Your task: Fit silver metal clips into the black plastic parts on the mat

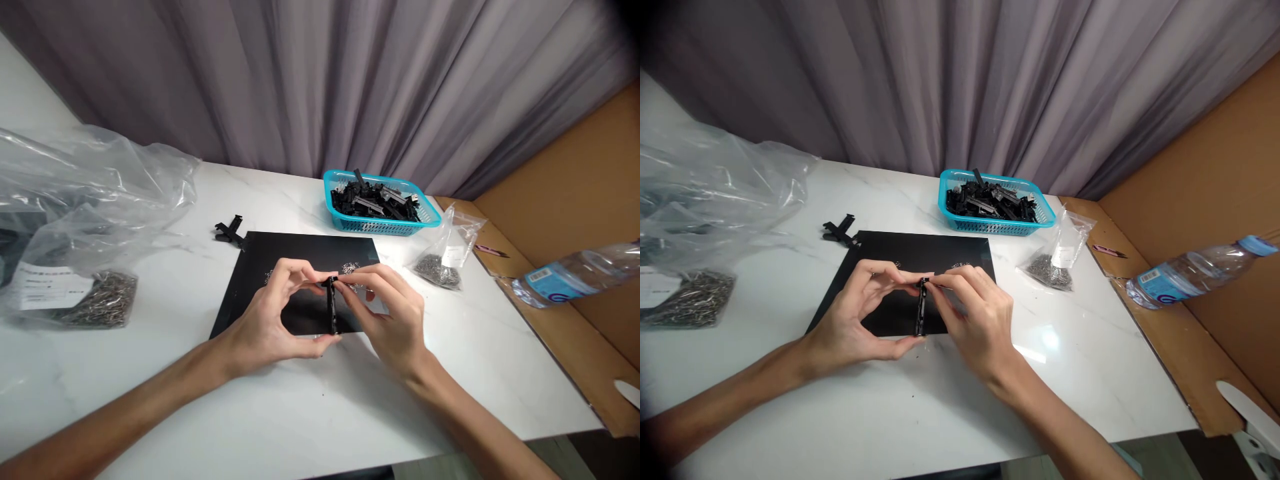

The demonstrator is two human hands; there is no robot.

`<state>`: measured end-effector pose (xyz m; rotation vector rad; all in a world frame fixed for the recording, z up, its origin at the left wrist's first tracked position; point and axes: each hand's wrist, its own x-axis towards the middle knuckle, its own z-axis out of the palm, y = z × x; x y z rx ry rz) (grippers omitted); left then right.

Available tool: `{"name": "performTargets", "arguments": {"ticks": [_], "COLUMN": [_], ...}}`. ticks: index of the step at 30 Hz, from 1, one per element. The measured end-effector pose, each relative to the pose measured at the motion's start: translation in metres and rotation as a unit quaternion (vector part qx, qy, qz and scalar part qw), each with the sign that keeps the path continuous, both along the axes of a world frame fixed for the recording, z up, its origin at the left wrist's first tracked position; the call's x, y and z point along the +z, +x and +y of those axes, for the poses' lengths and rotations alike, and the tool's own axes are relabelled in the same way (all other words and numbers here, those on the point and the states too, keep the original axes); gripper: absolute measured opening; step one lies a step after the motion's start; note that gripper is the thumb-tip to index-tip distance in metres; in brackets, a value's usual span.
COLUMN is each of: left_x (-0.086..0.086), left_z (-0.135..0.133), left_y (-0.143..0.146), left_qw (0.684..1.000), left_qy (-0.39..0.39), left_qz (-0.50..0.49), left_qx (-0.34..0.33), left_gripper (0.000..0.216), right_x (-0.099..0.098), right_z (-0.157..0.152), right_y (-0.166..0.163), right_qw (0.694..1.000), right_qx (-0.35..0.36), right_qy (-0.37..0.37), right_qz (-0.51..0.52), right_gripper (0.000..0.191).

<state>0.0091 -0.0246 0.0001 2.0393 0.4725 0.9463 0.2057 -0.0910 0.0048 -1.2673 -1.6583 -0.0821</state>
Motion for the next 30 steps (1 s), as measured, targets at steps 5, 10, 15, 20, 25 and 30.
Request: {"name": "performTargets", "arguments": {"ticks": [5,10,15,20,25,30], "left_x": [0.000,-0.001,0.003,0.008,0.011,0.017], "left_z": [-0.001,0.001,0.015,0.029,0.034,0.042], "left_y": [0.001,-0.001,-0.008,-0.013,-0.016,-0.022], "left_qw": [1.000,1.000,0.989,0.975,0.963,0.965], "left_qy": [-0.011,-0.019,0.030,0.078,0.091,0.077], "left_qz": [-0.009,-0.003,0.134,0.207,0.253,0.241], "left_qx": [0.003,0.008,0.063,0.017,0.010,0.074], "left_gripper": [0.067,0.070,0.070,0.057,0.056,0.065], "right_x": [-0.001,0.001,-0.003,-0.019,-0.024,-0.028], "right_z": [0.001,0.002,0.009,0.020,0.018,0.020], "right_y": [0.002,0.004,0.011,0.022,0.019,0.014], "right_qw": [1.000,0.999,0.964,0.953,0.972,0.979], "right_qx": [0.010,0.033,0.042,0.051,0.052,0.010], "right_qy": [0.013,-0.011,-0.194,-0.276,-0.229,-0.184], "right_qz": [-0.021,0.014,0.176,0.114,0.010,-0.089], "right_gripper": [0.014,0.016,0.025,0.032,0.021,0.034]}}
